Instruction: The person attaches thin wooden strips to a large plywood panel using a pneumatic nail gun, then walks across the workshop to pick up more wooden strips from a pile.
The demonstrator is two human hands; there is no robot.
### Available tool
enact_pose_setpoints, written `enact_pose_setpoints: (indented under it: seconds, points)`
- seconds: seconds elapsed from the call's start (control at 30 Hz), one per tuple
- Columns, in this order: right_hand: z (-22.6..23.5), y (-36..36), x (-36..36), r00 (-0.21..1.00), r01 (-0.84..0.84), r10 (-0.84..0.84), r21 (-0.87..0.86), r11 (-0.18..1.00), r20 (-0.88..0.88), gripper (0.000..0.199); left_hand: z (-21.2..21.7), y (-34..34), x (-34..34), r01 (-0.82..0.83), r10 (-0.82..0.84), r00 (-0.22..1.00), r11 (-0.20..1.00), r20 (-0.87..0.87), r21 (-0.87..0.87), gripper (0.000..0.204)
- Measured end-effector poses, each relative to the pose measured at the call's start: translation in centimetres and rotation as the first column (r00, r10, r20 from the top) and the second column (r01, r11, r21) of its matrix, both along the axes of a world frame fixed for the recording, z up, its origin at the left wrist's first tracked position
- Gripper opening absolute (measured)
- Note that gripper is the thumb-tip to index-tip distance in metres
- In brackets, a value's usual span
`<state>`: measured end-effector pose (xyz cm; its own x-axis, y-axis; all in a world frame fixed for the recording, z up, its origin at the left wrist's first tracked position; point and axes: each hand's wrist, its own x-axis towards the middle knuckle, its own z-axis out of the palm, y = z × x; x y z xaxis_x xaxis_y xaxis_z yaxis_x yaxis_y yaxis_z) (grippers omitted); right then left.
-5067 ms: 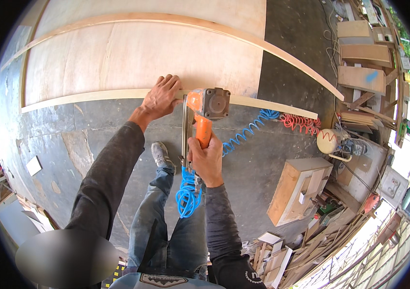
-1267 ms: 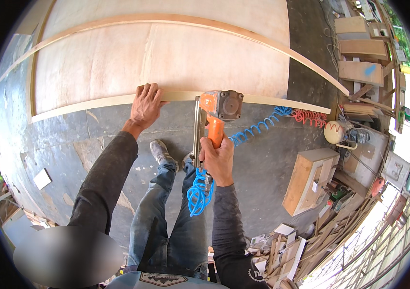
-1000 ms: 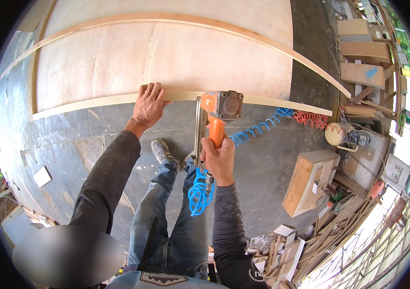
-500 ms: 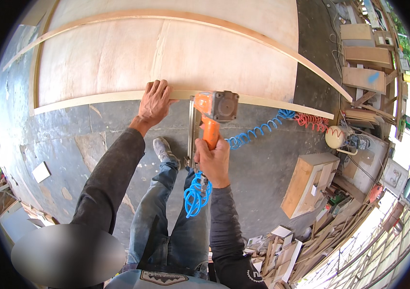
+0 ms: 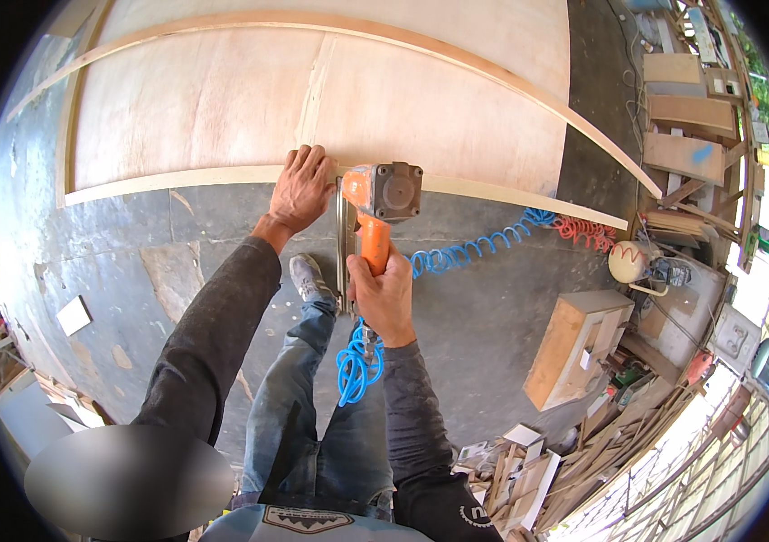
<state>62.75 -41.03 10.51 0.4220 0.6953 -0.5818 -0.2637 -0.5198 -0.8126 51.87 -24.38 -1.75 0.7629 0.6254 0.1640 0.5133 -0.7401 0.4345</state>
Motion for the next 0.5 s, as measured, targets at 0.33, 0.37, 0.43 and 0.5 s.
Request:
enact_pose_setpoints:
  seconds: [0.33, 0.37, 0.43, 0.5]
  points:
    - [0.33, 0.38, -0.19, 0.998, -0.021, 0.021, -0.004, 1.000, 0.066, 0.032, -0.08, -0.07, -0.01, -0.004, 0.004, 1.000, 1.000, -0.012, -0.023, 0.035]
    - [0.34, 0.31, -0.12, 0.998, -0.023, 0.023, -0.006, 1.000, 0.054, 0.032, -0.13, -0.06, -0.03, -0.006, 0.006, 1.000, 1.000, -0.006, -0.022, 0.035]
    - [0.37, 0.16, -0.01, 0.999, -0.027, 0.027, -0.007, 1.000, 0.031, 0.034, -0.12, 0.02, -0.05, -0.007, 0.007, 1.000, 1.000, 0.011, -0.019, 0.035]
    - [0.52, 0.23, -0.12, 0.999, -0.032, 0.032, 0.000, 0.999, 0.029, 0.033, -0.15, -0.01, -0.11, -0.005, 0.006, 0.999, 1.000, 0.031, -0.018, 0.033]
